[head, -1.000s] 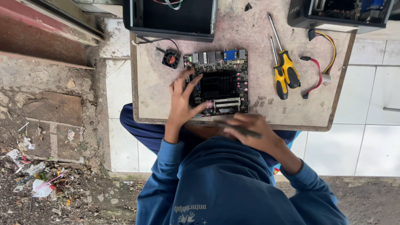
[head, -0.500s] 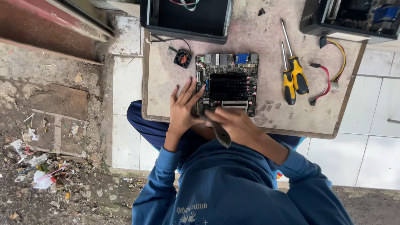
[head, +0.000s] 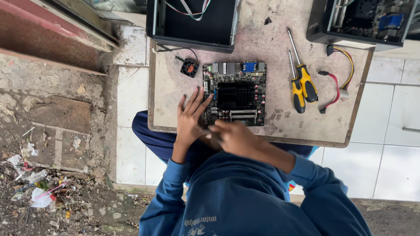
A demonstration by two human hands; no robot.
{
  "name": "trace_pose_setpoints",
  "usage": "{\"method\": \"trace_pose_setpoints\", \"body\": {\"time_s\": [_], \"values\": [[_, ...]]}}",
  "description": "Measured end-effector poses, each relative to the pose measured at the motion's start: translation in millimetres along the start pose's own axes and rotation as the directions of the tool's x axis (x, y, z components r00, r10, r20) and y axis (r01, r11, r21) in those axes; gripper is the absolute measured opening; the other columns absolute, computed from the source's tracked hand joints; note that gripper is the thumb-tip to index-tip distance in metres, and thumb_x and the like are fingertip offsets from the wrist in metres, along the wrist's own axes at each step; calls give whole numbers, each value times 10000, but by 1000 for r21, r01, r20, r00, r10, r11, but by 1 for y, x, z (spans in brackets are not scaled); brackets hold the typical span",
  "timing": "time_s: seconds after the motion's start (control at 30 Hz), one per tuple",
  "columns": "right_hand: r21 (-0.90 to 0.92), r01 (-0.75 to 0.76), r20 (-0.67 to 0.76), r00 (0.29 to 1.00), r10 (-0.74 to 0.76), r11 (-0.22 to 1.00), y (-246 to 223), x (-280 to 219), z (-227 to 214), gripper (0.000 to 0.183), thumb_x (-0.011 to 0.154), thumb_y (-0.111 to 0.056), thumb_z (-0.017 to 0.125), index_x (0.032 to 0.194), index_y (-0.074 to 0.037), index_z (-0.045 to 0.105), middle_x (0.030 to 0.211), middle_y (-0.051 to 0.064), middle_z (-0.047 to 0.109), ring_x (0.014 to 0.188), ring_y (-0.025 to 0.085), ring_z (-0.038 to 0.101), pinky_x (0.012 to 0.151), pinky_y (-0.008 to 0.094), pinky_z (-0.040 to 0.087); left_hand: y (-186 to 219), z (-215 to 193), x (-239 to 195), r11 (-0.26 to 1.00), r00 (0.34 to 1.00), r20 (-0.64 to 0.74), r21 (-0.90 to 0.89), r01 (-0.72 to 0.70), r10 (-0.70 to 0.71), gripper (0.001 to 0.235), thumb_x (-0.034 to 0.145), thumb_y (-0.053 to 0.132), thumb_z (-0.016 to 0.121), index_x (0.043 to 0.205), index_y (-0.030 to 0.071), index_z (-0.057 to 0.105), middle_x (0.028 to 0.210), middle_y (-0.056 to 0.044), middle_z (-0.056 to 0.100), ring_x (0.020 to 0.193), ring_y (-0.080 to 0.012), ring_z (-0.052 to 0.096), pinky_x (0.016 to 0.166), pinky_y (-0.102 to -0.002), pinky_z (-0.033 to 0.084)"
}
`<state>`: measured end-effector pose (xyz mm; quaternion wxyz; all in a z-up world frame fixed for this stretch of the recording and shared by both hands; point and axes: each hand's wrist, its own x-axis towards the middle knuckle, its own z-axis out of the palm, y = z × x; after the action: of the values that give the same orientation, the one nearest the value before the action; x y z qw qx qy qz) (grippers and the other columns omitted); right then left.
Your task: The person cleans a computer motherboard using a brush. They brush both sides of the board, flipping it over to reach different areas, and also brush the table surface.
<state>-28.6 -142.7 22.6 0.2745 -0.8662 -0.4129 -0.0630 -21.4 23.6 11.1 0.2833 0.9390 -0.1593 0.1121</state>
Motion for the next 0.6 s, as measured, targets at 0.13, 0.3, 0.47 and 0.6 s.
{"method": "trace_pose_setpoints", "body": {"time_s": [0.13, 0.3, 0.47, 0.6], "values": [[468, -100, -107, 980, 169, 878, 22, 58, -41, 78, 800, -107, 610, 770, -37, 627, 499, 47, 515, 378, 196, 513, 366, 255, 386, -12, 15, -5, 993, 999, -17, -111, 30, -32, 937, 525, 338, 743, 1341, 95, 349, 1328, -108, 447, 1250, -223, 393, 1054, -432, 170], [-117, 19, -434, 898, -68, 993, 55, 56, 41, 358, 696, -3, 581, 1027, -134, 614, 642, -1, 452, 425, 186, 472, 402, 317, 413, -5, 9, -3, 985, 999, -45, -174, 18, -26, 1291, 410, 514, 799, 1325, -131, 156, 1206, -221, 529, 1203, -299, 446, 1071, -458, 153], [182, -12, -45, 999, 20, 983, 26, 63, -22, 159, 868, -122, 493, 818, -32, 614, 621, 18, 485, 416, 156, 493, 421, 235, 399, -18, 21, -11, 983, 998, -43, -179, 28, -36, 1341, 485, 610, 748, 1328, -157, 40, 1262, -200, 492, 1228, -290, 418, 1063, -465, 159], [234, -164, -14, 985, 172, 958, 35, 61, -13, 201, 886, -133, 518, 797, 20, 613, 584, 56, 528, 388, 131, 477, 400, 230, 383, -19, 21, -14, 982, 999, -3, -186, 41, -42, 1386, 416, 540, 811, 1342, -128, 26, 1332, -140, 438, 1251, -271, 391, 1060, -471, 161]]}}
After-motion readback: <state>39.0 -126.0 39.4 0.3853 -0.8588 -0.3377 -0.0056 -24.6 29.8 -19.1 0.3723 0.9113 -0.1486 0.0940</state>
